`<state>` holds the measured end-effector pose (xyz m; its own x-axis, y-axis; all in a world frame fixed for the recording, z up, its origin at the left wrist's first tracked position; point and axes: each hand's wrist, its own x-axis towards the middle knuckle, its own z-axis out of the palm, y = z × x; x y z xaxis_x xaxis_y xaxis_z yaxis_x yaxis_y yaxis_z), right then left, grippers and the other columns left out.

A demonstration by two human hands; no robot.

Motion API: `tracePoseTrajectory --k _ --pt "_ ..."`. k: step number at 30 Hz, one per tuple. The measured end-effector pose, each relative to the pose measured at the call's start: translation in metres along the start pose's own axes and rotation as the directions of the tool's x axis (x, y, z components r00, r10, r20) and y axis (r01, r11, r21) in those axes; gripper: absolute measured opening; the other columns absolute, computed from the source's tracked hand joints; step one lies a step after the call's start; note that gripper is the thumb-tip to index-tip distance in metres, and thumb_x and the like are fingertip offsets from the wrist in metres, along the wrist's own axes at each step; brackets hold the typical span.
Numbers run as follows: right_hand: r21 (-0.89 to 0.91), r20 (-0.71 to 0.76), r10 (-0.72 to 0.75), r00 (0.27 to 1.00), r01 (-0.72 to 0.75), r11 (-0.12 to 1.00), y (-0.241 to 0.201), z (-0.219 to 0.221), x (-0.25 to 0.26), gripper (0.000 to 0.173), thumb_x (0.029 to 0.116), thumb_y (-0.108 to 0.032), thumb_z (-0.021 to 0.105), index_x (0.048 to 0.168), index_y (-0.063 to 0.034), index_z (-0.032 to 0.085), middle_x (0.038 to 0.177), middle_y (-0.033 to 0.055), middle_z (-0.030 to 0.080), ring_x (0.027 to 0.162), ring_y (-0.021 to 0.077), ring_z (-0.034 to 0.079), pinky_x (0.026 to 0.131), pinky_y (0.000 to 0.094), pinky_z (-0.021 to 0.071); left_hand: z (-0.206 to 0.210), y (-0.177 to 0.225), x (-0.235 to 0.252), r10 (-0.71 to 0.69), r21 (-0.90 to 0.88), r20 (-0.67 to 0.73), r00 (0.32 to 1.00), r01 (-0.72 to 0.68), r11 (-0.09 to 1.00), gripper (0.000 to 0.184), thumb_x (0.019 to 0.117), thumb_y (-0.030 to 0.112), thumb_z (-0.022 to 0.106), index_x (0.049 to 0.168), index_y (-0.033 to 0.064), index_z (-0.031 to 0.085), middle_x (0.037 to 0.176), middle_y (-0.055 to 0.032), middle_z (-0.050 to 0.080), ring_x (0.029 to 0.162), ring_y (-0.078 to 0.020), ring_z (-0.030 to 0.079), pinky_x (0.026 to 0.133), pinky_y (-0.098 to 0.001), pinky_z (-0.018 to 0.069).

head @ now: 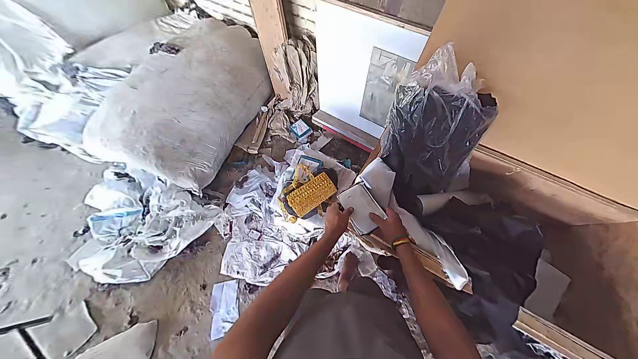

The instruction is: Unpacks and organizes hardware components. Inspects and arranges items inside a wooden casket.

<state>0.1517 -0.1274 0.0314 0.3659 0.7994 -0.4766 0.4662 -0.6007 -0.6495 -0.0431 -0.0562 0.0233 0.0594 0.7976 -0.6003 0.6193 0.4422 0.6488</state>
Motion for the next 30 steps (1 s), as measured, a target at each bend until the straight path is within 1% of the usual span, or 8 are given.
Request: tracePoseTrajectory --k 5,11,15,18,20,23,26,30 --pt "0.056 0.190 -0.001 0.982 -0.009 0.998 -0.020 -0.019 0.019 0.053 0.0811 -0.035 0.086 0.114 0.0029 0.070 0.107 0.0202 0.072 0.100 0.0306 0.069 0.094 0.0517 0.0531 -0.009 0.020 0.005 -0.122 -0.173 0.080 0.989 0.134 0.976 0.049 0.0937 0.033 0.075 0.123 -0.0040 0.062 0.109 -0.0232 0.069 0.088 -0.0324 0.070 0.081 -0.0504 0.0583" --pt "-0.308 -0.037 -0.228 0.973 0.206 0.929 -0.110 -0.039 -0.031 0.056 0.0776 -0.030 0.080 0.124 -0.0008 0.067 0.123 0.0234 0.065 0.117 0.0388 0.062 0.099 0.0568 0.0494 -0.022 0.076 -0.030 -0.048 -0.644 0.281 0.958 0.226 0.731 0.084 0.0994 0.068 0.049 0.150 0.0009 0.043 0.139 -0.0283 0.057 0.121 -0.0400 0.062 0.096 -0.0572 0.0554" --pt "-0.517 -0.250 -0.591 0.767 0.410 0.751 -0.104 -0.024 -0.039 0.053 0.0733 -0.021 0.077 0.121 0.0006 0.070 0.118 0.0281 0.064 0.110 0.0476 0.061 0.086 0.0603 0.0510 -0.029 0.083 -0.010 0.179 -0.710 0.362 0.915 0.146 0.689 0.085 0.1031 0.071 0.027 0.156 0.0047 0.034 0.146 -0.0227 0.054 0.128 -0.0328 0.059 0.103 -0.0503 0.0516" --pt "-0.616 -0.271 -0.791 0.549 0.533 0.581 -0.067 0.005 -0.028 0.036 0.0821 -0.014 0.069 0.114 0.0019 0.072 0.104 0.0268 0.068 0.096 0.0465 0.066 0.075 0.0596 0.0528 -0.038 0.080 0.001 0.075 -0.769 0.294 0.953 0.189 0.610 0.066 0.1036 0.057 0.050 0.140 0.0019 0.050 0.122 -0.0191 0.066 0.106 -0.0285 0.068 0.089 -0.0467 0.0585" --pt "-0.650 -0.224 -0.840 0.494 0.567 0.507 -0.041 0.032 -0.031 0.032 0.0901 -0.009 0.065 0.120 0.0013 0.071 0.101 0.0246 0.070 0.093 0.0440 0.068 0.075 0.0586 0.0552 -0.038 0.057 0.012 -0.045 -0.668 0.177 0.983 0.153 0.728 0.063 0.0986 0.048 0.066 0.133 -0.0034 0.056 0.120 -0.0217 0.067 0.104 -0.0311 0.068 0.088 -0.0502 0.0582" --pt "-0.727 -0.181 -0.898 0.401 0.560 0.397 -0.012 0.068 -0.037 0.039 0.0833 -0.006 0.067 0.122 -0.0062 0.070 0.095 0.0152 0.069 0.086 0.0354 0.066 0.075 0.0535 0.0511 -0.038 0.023 0.012 -0.130 -0.405 0.032 0.991 0.132 0.905 0.067 0.0885 0.052 0.076 0.116 -0.0077 0.066 0.112 -0.0253 0.068 0.098 -0.0353 0.068 0.085 -0.0548 0.0564" --pt "-0.736 -0.136 -0.854 0.503 0.526 0.427 -0.002 0.085 -0.050 0.042 0.0802 -0.011 0.074 0.122 -0.0150 0.071 0.106 0.0137 0.069 0.097 0.0360 0.066 0.081 0.0555 0.0515 -0.034 -0.004 0.017 -0.177 -0.438 0.094 0.980 0.201 0.876 0.062 0.0917 0.051 0.074 0.117 -0.0055 0.065 0.105 -0.0216 0.070 0.085 -0.0293 0.070 0.074 -0.0464 0.0596" --pt "-0.704 -0.089 -0.788 0.610 0.521 0.483 0.004 0.086 -0.055 0.065 0.0692 -0.044 0.087 0.128 -0.0227 0.070 0.124 0.0165 0.067 0.120 0.0420 0.061 0.091 0.0622 0.0491 -0.034 -0.016 0.022 -0.105 -0.427 0.145 0.984 0.158 0.891 0.056 0.0983 0.047 0.068 0.118 -0.0043 0.065 0.100 -0.0203 0.071 0.079 -0.0275 0.071 0.074 -0.0448 0.0608"
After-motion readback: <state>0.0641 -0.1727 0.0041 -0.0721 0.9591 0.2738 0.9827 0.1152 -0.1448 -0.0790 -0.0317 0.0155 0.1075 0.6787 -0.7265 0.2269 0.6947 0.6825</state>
